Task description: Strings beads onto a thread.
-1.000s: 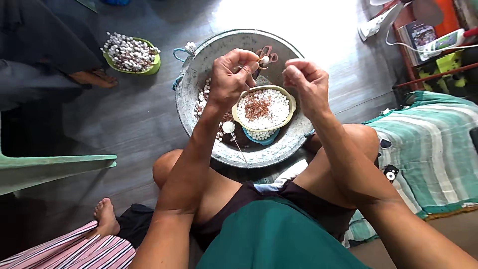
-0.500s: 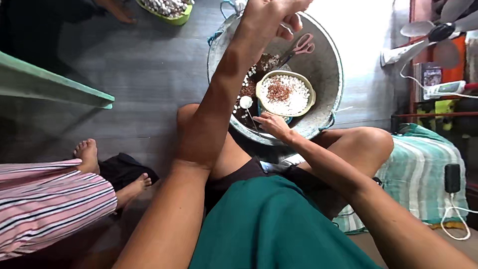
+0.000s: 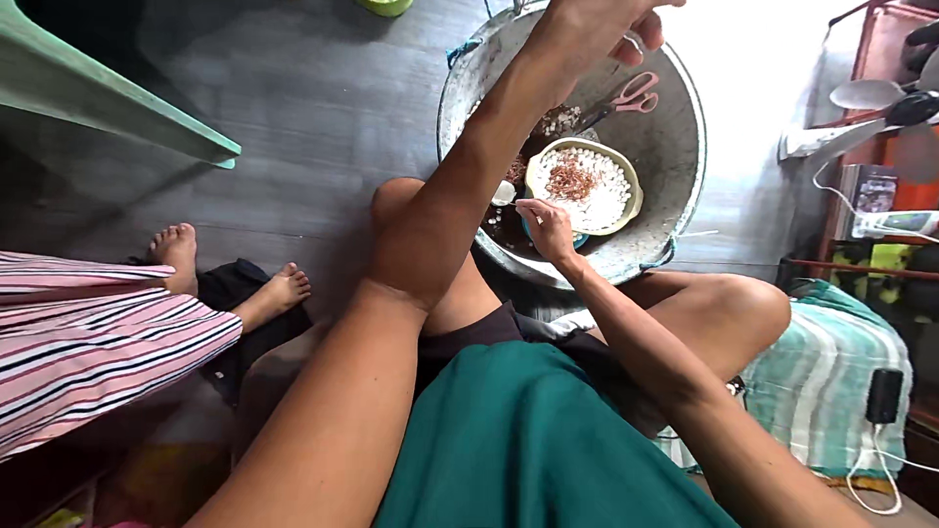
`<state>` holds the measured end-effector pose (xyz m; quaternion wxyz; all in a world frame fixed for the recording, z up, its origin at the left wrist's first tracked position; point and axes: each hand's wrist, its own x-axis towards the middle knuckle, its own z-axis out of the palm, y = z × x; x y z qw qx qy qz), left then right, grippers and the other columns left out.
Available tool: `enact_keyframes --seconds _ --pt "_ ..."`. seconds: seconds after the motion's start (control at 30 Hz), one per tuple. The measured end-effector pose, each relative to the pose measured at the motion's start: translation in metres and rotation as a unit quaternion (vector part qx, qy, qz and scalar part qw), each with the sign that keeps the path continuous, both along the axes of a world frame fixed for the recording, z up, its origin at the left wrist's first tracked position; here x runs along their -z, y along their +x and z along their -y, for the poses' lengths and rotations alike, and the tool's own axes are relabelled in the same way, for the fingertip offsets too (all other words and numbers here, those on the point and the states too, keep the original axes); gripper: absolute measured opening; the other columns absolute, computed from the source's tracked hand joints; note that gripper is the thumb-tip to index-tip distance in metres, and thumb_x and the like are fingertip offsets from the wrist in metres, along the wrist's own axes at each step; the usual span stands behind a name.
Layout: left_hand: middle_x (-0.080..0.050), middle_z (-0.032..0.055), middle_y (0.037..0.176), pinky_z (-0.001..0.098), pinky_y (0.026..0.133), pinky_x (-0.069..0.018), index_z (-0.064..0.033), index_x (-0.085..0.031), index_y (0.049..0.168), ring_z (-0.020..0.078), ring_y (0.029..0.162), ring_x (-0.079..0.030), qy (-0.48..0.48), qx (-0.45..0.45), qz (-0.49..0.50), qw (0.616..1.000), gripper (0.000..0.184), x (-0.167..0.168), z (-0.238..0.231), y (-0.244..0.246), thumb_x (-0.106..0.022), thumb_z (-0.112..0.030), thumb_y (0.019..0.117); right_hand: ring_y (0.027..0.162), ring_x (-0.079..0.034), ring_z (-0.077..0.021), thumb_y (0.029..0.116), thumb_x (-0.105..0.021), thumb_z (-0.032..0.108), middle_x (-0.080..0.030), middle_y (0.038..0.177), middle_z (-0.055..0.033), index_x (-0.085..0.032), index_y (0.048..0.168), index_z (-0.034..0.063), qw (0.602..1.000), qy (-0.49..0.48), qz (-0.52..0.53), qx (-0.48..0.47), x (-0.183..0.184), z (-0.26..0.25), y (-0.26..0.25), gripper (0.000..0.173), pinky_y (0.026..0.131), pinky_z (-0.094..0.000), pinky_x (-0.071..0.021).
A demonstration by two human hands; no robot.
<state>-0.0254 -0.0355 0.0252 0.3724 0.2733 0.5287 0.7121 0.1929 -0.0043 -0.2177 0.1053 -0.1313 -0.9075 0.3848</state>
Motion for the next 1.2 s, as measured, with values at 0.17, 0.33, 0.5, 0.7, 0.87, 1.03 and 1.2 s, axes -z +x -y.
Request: enact_keyframes --seconds 0.17,0.33,0.5,0.7,0.87,1.03,1.2 --pt "-0.072 0.0121 0.092 0.0274 0.061 -0.06 0.0052 -0.068 0.111 0.0155 0.069 -0.069 -0.013 0.008 -0.019 1.0 0.016 -0.001 -0.001 0.003 -0.061 -0.006 0.1029 0.091 -0.075 -0.0144 0.1039 -0.059 0.014 -0.077 0.104 -0.0089 -0.075 0.114 0.0035 0.992 -0.067 -0.042 0.098 0.002 0.007 -0.003 0.023 0.088 -0.0355 -0.0618" --pt "-0.072 0.0114 0.093 0.0284 0.062 -0.0609 0.0037 -0.069 0.109 0.0161 0.069 -0.069 -0.012 0.004 -0.035 0.999 0.015 0.001 0.0 0.0 -0.062 -0.008 0.1029 0.088 -0.075 -0.0161 0.1059 -0.056 0.018 -0.076 0.101 -0.0096 -0.069 0.118 -0.0001 0.955 -0.208 -0.035 0.21 -0.004 0.0 0.0 0.025 0.085 -0.0365 -0.0633" --pt "-0.072 0.0062 0.089 0.0273 0.058 -0.0595 0.0002 -0.071 0.106 0.0133 0.066 -0.068 -0.021 0.004 -0.116 0.993 0.014 0.003 0.004 -0.004 -0.066 -0.011 0.1003 0.089 -0.074 -0.0208 0.1083 -0.054 0.022 -0.074 0.101 -0.011 -0.059 0.122 0.0008 0.85 -0.405 -0.118 0.317 -0.05 -0.043 0.027 0.025 0.085 -0.0391 -0.0626" --pt "-0.072 0.0019 0.089 0.0258 0.057 -0.0581 -0.0053 -0.073 0.103 0.0085 0.063 -0.066 -0.065 0.033 -0.252 0.965 0.011 0.011 0.007 -0.007 -0.067 -0.014 0.0988 0.094 -0.07 -0.0138 0.1117 -0.042 0.023 -0.071 0.108 -0.003 -0.059 0.119 0.0133 0.815 -0.447 -0.23 0.287 -0.165 -0.087 0.086 0.021 0.087 -0.0319 -0.0593" --pt "-0.072 -0.0008 0.087 0.0227 0.056 -0.0573 -0.0078 -0.074 0.101 0.006 0.062 -0.065 -0.075 0.077 -0.269 0.957 0.009 0.012 0.002 0.005 -0.068 -0.014 0.0985 0.095 -0.067 -0.0097 0.114 -0.033 0.025 -0.068 0.111 0.0004 -0.053 0.121 0.0155 0.841 -0.391 -0.284 0.243 -0.225 -0.098 0.094 0.023 0.088 -0.0287 -0.0562" --pt "-0.073 -0.0004 0.09 0.0241 0.059 -0.0588 -0.0078 -0.073 0.103 0.0069 0.066 -0.067 -0.063 0.124 -0.273 0.952 0.01 0.011 -0.001 0.011 -0.067 -0.014 0.099 0.085 -0.07 -0.014 0.1127 -0.038 0.018 -0.072 0.101 -0.0052 -0.056 0.114 0.0104 0.819 -0.387 -0.329 0.268 -0.227 -0.122 0.057 0.019 0.08 -0.0317 -0.0596" --pt "-0.072 -0.0007 0.089 0.0232 0.059 -0.058 -0.008 -0.074 0.102 0.0066 0.065 -0.066 -0.068 0.122 -0.275 0.951 0.009 0.01 0.0 0.012 -0.067 -0.013 0.0985 0.087 -0.071 -0.0137 0.1128 -0.039 0.018 -0.072 0.104 -0.0063 -0.055 0.116 0.0099 0.824 -0.39 -0.318 0.26 -0.224 -0.113 0.053 0.018 0.081 -0.0307 -0.0597"
